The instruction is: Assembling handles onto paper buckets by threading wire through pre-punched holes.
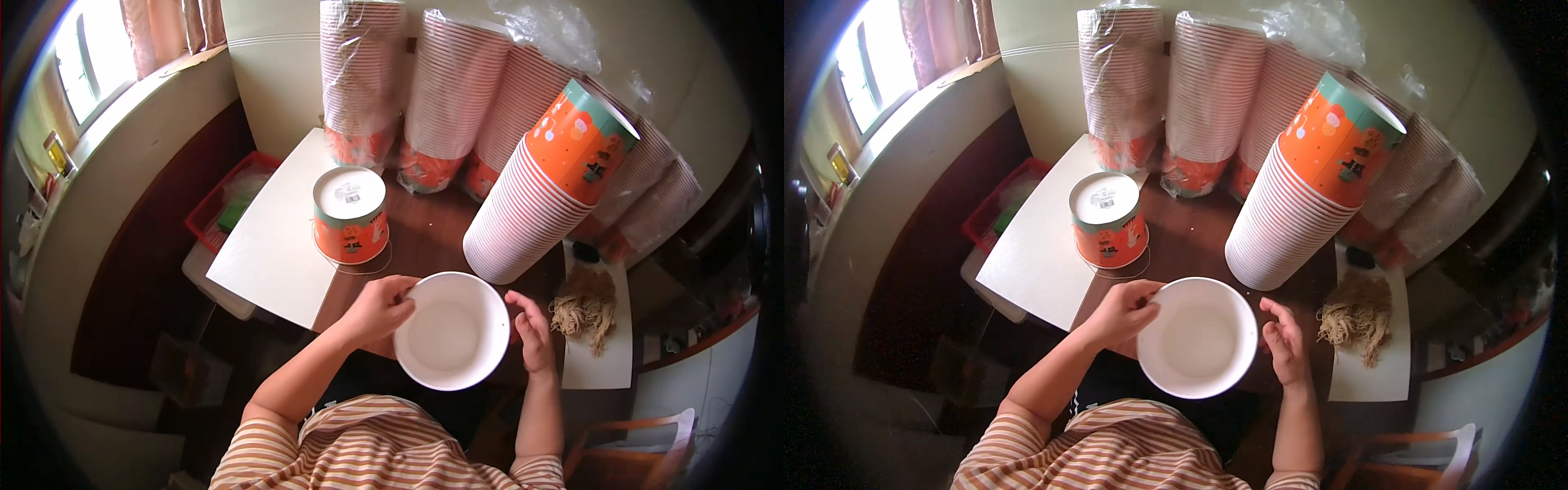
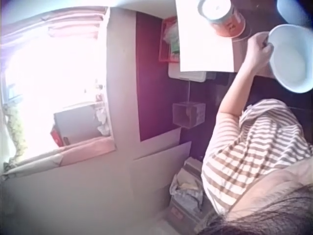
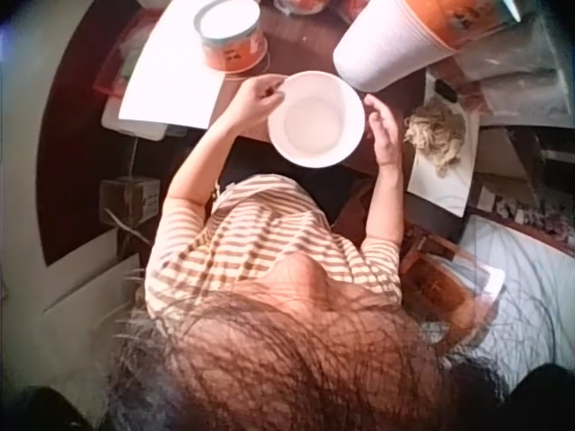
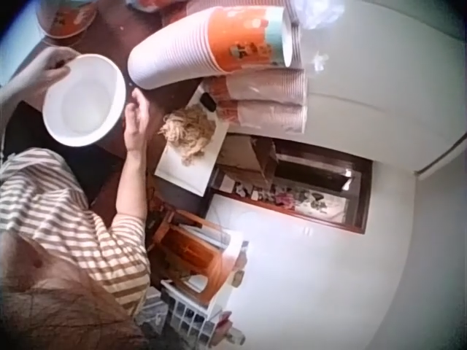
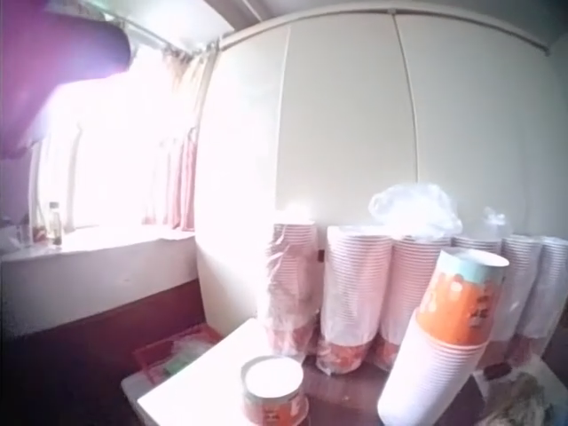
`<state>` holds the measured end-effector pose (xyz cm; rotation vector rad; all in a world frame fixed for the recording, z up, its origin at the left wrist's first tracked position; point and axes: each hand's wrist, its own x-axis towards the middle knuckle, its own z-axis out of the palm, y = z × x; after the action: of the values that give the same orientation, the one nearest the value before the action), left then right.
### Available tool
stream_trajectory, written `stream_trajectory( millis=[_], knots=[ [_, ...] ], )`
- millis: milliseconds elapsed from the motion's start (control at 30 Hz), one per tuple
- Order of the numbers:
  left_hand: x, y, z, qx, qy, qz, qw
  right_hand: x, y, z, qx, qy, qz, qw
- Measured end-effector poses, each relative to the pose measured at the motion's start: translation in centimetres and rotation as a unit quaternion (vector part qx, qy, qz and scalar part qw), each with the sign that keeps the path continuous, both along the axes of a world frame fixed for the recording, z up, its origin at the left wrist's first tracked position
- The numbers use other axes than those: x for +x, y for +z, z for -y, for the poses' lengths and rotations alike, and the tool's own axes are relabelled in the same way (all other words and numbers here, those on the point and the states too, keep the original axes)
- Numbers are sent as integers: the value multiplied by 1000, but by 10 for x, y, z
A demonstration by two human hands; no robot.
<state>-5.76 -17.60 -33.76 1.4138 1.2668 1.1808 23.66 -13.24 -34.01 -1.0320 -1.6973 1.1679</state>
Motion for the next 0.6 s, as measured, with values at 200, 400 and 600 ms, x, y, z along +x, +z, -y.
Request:
stream_trajectory(
  millis=[200, 400, 600],
  knots=[
    [25, -9, -30, 10, -7, 8, 1000, -18, 7, -14, -38, -10, 104, 994],
    [37, -38, -12, -11, 43, 62, 997, 11, 1, -24, -58, -74, 43, 995],
    [40, -58, 6, 12, 74, 48, 996, 13, 1, -28, -72, -32, 17, 997]
  ],
)
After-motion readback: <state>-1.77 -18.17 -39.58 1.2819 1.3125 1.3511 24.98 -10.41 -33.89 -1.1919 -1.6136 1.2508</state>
